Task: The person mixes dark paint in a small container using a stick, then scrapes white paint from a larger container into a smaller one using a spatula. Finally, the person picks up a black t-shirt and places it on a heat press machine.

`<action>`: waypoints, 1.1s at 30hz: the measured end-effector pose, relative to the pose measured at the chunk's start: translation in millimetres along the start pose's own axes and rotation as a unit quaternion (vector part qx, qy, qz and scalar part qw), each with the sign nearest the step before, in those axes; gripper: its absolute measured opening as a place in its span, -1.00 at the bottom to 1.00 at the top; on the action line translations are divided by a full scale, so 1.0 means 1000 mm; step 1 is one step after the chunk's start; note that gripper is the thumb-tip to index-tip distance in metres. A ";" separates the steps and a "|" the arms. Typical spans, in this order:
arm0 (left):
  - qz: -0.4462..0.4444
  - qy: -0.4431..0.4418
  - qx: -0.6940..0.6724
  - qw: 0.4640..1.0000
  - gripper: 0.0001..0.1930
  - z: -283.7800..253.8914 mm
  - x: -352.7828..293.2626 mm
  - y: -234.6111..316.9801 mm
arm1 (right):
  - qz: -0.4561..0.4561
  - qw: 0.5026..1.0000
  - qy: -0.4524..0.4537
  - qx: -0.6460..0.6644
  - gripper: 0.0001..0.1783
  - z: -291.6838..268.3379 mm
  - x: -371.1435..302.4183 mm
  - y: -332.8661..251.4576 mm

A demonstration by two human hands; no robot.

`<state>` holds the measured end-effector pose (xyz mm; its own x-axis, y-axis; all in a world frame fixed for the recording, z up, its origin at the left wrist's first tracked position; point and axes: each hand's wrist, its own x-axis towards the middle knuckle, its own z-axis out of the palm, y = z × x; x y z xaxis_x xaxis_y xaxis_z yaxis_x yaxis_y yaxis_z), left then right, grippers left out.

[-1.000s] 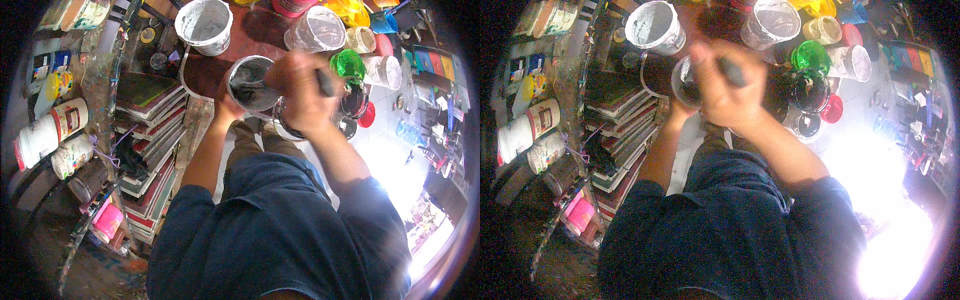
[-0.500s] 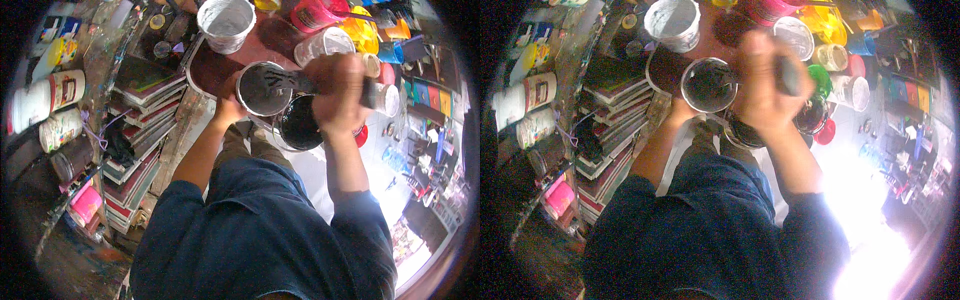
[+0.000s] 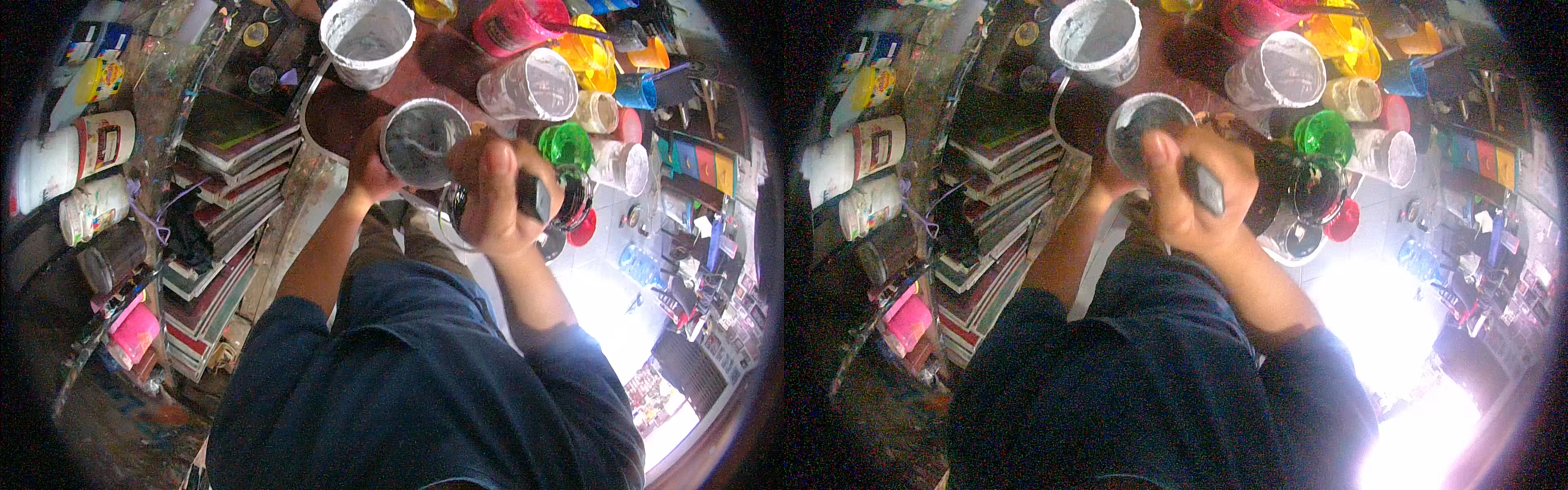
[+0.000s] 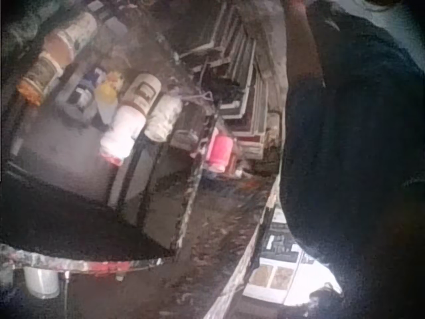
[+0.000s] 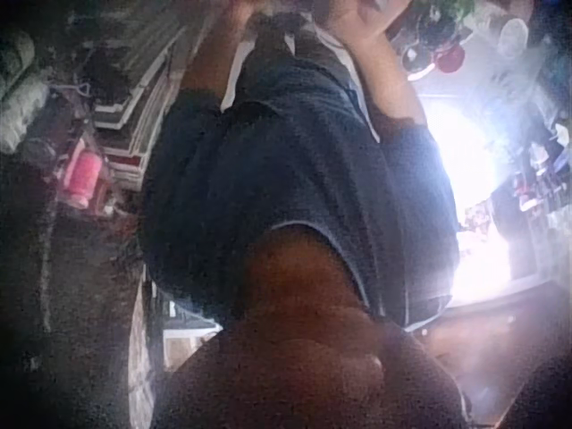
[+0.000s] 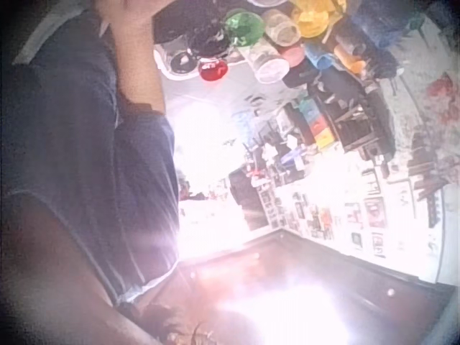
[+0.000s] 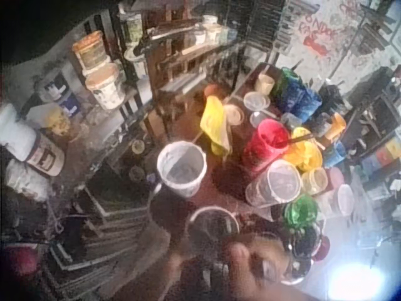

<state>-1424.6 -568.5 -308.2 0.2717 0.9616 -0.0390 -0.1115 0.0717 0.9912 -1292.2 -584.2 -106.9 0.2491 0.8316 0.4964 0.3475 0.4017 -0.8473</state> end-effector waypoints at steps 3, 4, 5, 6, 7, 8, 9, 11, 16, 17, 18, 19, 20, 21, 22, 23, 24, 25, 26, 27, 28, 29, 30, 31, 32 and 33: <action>-0.013 -0.001 -0.016 1.000 -0.30 -0.001 0.001 -0.003 | 0.058 0.993 0.018 0.099 -0.79 -0.007 0.010 0.000; -0.018 -0.001 -0.025 1.000 -0.30 -0.001 0.000 -0.002 | 0.053 0.993 0.006 0.102 -0.76 -0.008 0.015 -0.002; -0.023 -0.001 -0.033 0.999 -0.30 -0.001 0.001 -0.001 | 0.046 0.993 -0.006 0.106 -0.72 -0.009 0.022 -0.004; -0.030 -0.001 -0.044 0.999 -0.30 0.000 0.001 0.000 | 0.037 0.997 -0.008 0.063 -0.71 -0.004 0.018 0.002; -0.036 -0.002 -0.053 0.998 -0.30 0.000 0.002 -0.001 | 0.025 0.999 -0.006 0.023 -0.70 0.000 0.017 0.007; -0.048 -0.005 -0.066 0.997 -0.30 0.001 0.000 -0.001 | 0.091 0.995 -0.045 -0.021 -0.64 -0.005 0.019 -0.008; -0.053 -0.006 -0.078 0.996 -0.30 0.002 0.003 -0.002 | 0.107 0.993 -0.047 0.007 -0.65 -0.009 0.024 -0.008; -0.085 -0.008 -0.134 0.987 -0.30 0.004 0.006 0.003 | 0.138 0.987 -0.049 0.061 -0.67 -0.017 0.030 -0.007; -0.239 -0.018 -0.318 0.917 -0.22 0.007 -0.001 0.054 | 0.024 0.998 -0.057 0.003 -0.68 -0.012 0.017 0.001; -0.257 -0.005 -0.403 0.879 -0.20 0.006 -0.004 0.043 | 0.074 0.996 -0.046 0.010 -0.68 -0.011 0.022 -0.006; -0.265 0.008 -0.482 0.835 -0.18 0.005 0.002 0.031 | 0.123 0.992 -0.035 0.019 -0.68 -0.011 0.029 -0.015; -0.154 -0.013 -0.283 0.947 -0.16 0.002 0.001 0.026 | 0.176 0.984 -0.024 0.027 -0.68 -0.011 0.033 -0.021; -0.029 -0.036 -0.067 0.997 -0.15 -0.001 0.000 0.020 | 0.166 0.985 0.006 0.037 -0.67 -0.014 0.033 -0.021; 0.101 -0.059 0.151 0.982 -0.13 -0.004 0.001 0.015 | 0.129 0.991 0.010 0.018 -0.67 -0.016 0.032 -0.018; 0.089 -0.072 0.134 0.984 -0.22 -0.005 0.002 0.016 | 0.094 0.995 0.019 -0.001 -0.67 -0.018 0.028 -0.012; 0.074 -0.078 0.117 0.987 -0.31 -0.005 -0.001 0.019 | 0.059 0.998 0.025 -0.018 -0.67 -0.017 0.023 -0.006; 0.070 -0.089 0.134 0.985 -0.32 -0.010 -0.001 0.015 | 0.025 1.000 0.006 0.017 -0.67 -0.012 0.018 0.002; 0.042 -0.082 0.098 0.991 -0.33 -0.007 0.000 0.009 | 0.095 0.988 0.067 0.101 -0.64 -0.007 0.020 0.000; 0.009 -0.075 0.062 0.995 -0.34 -0.006 -0.003 0.005 | 0.161 0.976 0.071 0.125 -0.63 -0.006 0.021 -0.001; -0.017 -0.067 0.028 0.997 -0.36 -0.006 -0.001 0.000 | 0.225 0.960 0.074 0.149 -0.63 -0.006 0.021 -0.003; -0.011 -0.084 0.024 0.996 -0.36 -0.002 -0.002 0.009 | 0.194 0.967 0.077 0.147 -0.63 -0.010 0.022 -0.002; -0.002 -0.093 0.020 0.995 -0.37 0.003 -0.003 0.026 | 0.162 0.973 0.073 0.148 -0.64 -0.015 0.022 -0.002; -0.085 -0.095 -0.099 0.987 -0.38 0.009 0.001 0.044 | 0.129 0.978 0.069 0.149 -0.64 -0.019 0.024 -0.001; -0.028 -0.093 -0.011 0.995 -0.31 0.007 0.001 0.041 | 0.103 0.985 0.058 0.127 -0.64 -0.019 0.022 -0.001; 0.030 -0.090 0.077 0.993 -0.24 0.000 0.002 0.034 | 0.077 0.991 0.046 0.104 -0.63 -0.018 0.021 -0.001; 0.087 -0.085 0.164 0.979 -0.18 -0.004 0.001 0.026 | 0.051 0.995 0.035 0.081 -0.63 -0.017 0.020 -0.002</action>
<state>-1430.9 -564.6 -282.5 0.4341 0.8917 0.1281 0.1348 -0.2049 0.9695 -1272.8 -575.1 -92.1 0.3393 0.8452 0.4128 0.1684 0.3772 -0.9107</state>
